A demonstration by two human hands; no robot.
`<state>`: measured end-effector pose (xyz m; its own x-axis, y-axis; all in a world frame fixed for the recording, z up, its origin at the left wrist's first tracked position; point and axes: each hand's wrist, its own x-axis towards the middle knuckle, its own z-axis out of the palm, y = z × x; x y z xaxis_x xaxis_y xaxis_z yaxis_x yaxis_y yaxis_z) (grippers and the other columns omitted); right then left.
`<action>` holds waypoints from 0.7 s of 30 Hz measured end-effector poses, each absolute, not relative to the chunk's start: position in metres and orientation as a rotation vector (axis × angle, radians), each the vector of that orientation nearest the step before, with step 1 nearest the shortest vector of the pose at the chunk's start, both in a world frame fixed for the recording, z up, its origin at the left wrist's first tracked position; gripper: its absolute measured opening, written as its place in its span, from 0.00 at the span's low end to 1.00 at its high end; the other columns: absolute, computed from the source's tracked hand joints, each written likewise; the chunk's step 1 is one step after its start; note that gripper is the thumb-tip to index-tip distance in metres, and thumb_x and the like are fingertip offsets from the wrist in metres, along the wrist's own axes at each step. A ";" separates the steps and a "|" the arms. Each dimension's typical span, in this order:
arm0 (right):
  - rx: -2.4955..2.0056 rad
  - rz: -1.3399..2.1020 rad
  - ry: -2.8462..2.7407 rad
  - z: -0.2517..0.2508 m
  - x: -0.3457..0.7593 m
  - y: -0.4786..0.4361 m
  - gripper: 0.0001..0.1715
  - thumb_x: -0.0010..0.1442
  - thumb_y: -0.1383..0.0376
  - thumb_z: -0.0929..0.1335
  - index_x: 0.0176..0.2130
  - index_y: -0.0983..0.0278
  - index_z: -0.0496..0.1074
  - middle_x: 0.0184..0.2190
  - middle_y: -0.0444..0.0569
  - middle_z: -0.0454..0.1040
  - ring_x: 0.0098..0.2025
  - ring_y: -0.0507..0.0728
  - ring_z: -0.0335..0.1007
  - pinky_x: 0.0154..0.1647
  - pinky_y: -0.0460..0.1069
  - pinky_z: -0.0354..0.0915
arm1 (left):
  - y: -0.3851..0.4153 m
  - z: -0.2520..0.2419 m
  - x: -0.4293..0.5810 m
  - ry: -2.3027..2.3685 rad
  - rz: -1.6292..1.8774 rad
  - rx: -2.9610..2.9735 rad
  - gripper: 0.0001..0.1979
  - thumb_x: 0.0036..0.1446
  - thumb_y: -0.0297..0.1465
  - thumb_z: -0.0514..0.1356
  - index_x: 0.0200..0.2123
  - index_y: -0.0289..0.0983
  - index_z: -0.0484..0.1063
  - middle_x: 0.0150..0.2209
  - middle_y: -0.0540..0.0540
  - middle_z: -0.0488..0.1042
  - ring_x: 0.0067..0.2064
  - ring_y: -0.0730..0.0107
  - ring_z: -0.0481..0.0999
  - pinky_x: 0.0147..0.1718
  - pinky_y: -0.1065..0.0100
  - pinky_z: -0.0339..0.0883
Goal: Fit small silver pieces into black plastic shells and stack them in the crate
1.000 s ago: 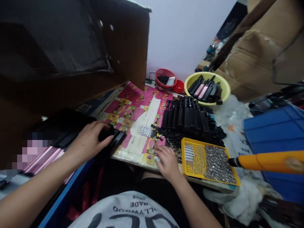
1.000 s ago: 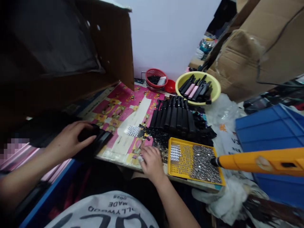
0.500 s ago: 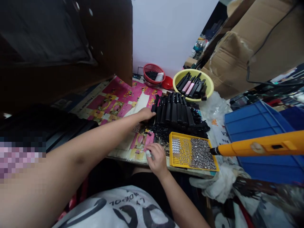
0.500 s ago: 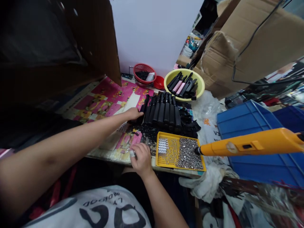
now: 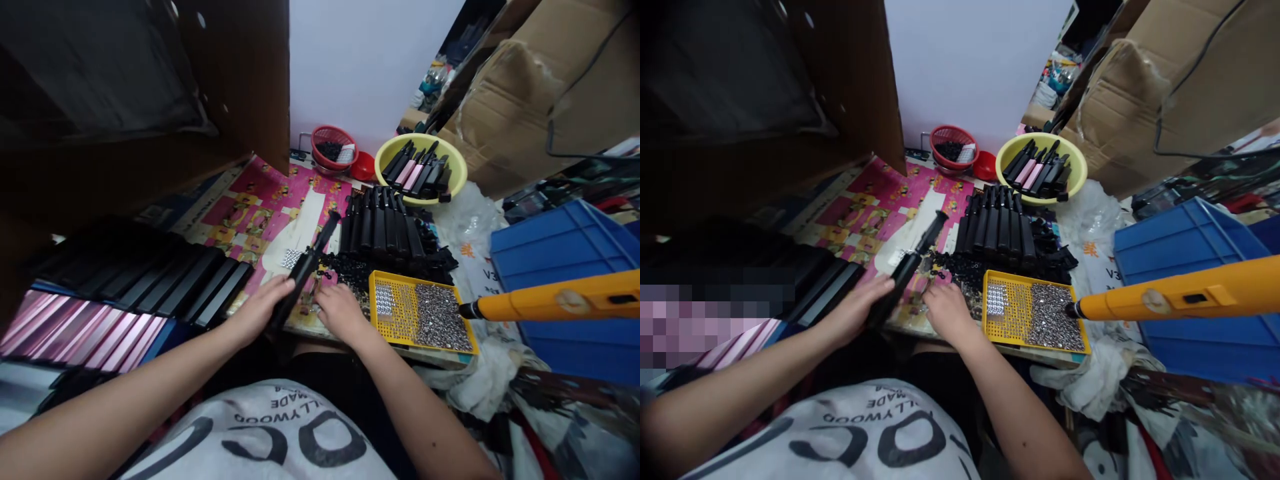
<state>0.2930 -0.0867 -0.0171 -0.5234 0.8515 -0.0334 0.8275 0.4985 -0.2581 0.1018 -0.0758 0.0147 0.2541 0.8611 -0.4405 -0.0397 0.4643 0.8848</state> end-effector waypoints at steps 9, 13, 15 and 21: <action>-1.485 0.432 -2.546 -0.020 0.290 -0.088 0.09 0.48 0.68 0.68 0.34 0.65 0.69 0.33 0.51 0.71 0.38 0.58 0.65 0.41 0.52 0.58 | -0.096 -0.006 0.110 1.143 0.637 1.025 0.15 0.53 0.43 0.57 0.31 0.35 0.64 0.27 0.53 0.65 0.31 0.72 0.64 0.32 0.71 0.56; -1.524 0.786 -1.911 -0.018 0.294 -0.087 0.02 0.53 0.66 0.65 0.30 0.63 0.67 0.28 0.46 0.69 0.31 0.53 0.63 0.34 0.48 0.60 | -0.096 -0.006 0.108 1.099 0.658 1.063 0.15 0.54 0.43 0.55 0.33 0.36 0.64 0.29 0.51 0.67 0.34 0.70 0.66 0.34 0.70 0.58; -1.457 0.975 -1.480 -0.012 0.294 -0.083 0.05 0.55 0.63 0.64 0.32 0.63 0.67 0.28 0.44 0.69 0.29 0.51 0.63 0.32 0.47 0.61 | -0.098 -0.004 0.107 1.102 0.669 1.144 0.14 0.55 0.42 0.55 0.34 0.36 0.63 0.30 0.51 0.67 0.34 0.70 0.66 0.34 0.70 0.59; -1.373 0.997 -1.181 0.007 0.283 -0.078 0.05 0.53 0.64 0.66 0.32 0.64 0.68 0.27 0.42 0.68 0.29 0.50 0.63 0.32 0.46 0.61 | -0.108 0.007 0.108 1.263 0.634 1.414 0.14 0.55 0.43 0.55 0.38 0.38 0.63 0.32 0.50 0.69 0.30 0.69 0.68 0.28 0.70 0.59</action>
